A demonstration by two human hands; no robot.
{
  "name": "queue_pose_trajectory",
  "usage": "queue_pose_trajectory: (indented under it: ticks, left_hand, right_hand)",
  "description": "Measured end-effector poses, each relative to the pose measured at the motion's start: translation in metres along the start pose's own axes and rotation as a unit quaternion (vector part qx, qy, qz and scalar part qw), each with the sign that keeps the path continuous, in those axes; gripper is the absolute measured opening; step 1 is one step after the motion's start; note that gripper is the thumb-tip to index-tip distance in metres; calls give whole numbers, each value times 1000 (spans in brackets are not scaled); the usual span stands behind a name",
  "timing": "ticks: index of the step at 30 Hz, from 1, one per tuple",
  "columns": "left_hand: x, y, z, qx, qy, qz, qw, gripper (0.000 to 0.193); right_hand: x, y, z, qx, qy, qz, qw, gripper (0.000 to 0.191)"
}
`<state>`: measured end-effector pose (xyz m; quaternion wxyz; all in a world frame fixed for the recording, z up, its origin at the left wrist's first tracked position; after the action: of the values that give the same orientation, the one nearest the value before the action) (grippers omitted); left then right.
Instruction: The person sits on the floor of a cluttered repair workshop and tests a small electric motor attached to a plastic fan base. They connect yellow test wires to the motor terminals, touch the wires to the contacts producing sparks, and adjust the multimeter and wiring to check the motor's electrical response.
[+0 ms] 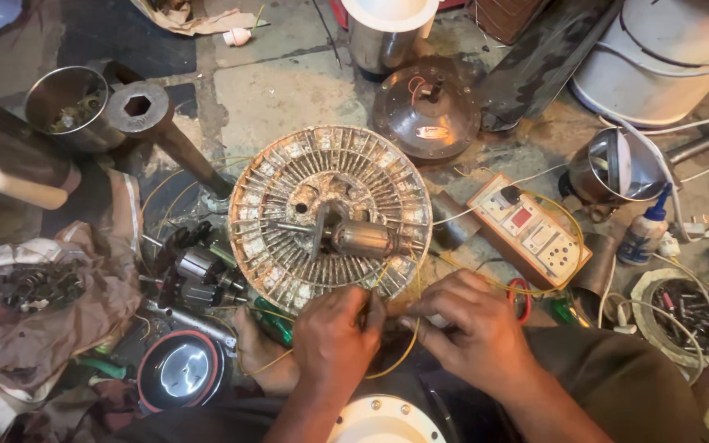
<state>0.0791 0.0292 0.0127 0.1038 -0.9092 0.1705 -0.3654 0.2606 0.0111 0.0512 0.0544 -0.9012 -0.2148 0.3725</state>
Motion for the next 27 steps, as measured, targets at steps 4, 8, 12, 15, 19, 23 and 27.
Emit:
queue_pose_trajectory:
  ticks: [4,8,12,15,19,23,27]
  left_hand:
    - [-1,0,0,-9,8,1,1000,26]
    - [0,-1,0,-4,4,-3,1000,28]
    - [1,-2,0,2,9,6,1000,26]
    - [2,-1,0,10,2,9,1000,25]
    - [0,-1,1,3,10,-4,1000,26]
    - [1,-1,1,4,5,-7,1000,24]
    - [0,-3,1,-6,4,1,1000,24]
  right_hand:
    - [1,2,0,-5,-18,8,1000,19]
    - [1,1,1,-6,-17,10,1000,19]
    - [1,2,0,-10,-17,10,1000,20]
    - [2,3,1,-10,-12,5,1000,20]
    - [4,5,1,-21,-19,-3,1000,20]
    - [5,5,2,-24,-22,19,999,19]
    - [3,4,0,-10,-10,-5,1000,19]
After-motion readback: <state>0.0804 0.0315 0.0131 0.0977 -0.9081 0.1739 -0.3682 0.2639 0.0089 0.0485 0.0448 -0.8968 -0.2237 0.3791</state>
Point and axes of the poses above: each hand's wrist, its own y-axis away from the middle knuckle, its own z-axis out of the palm, x = y × z, the point moved 2 cm from there along -y, towards the middle knuckle, and after that the axes turned 10 degrees about -x, right-handed, at the moved point
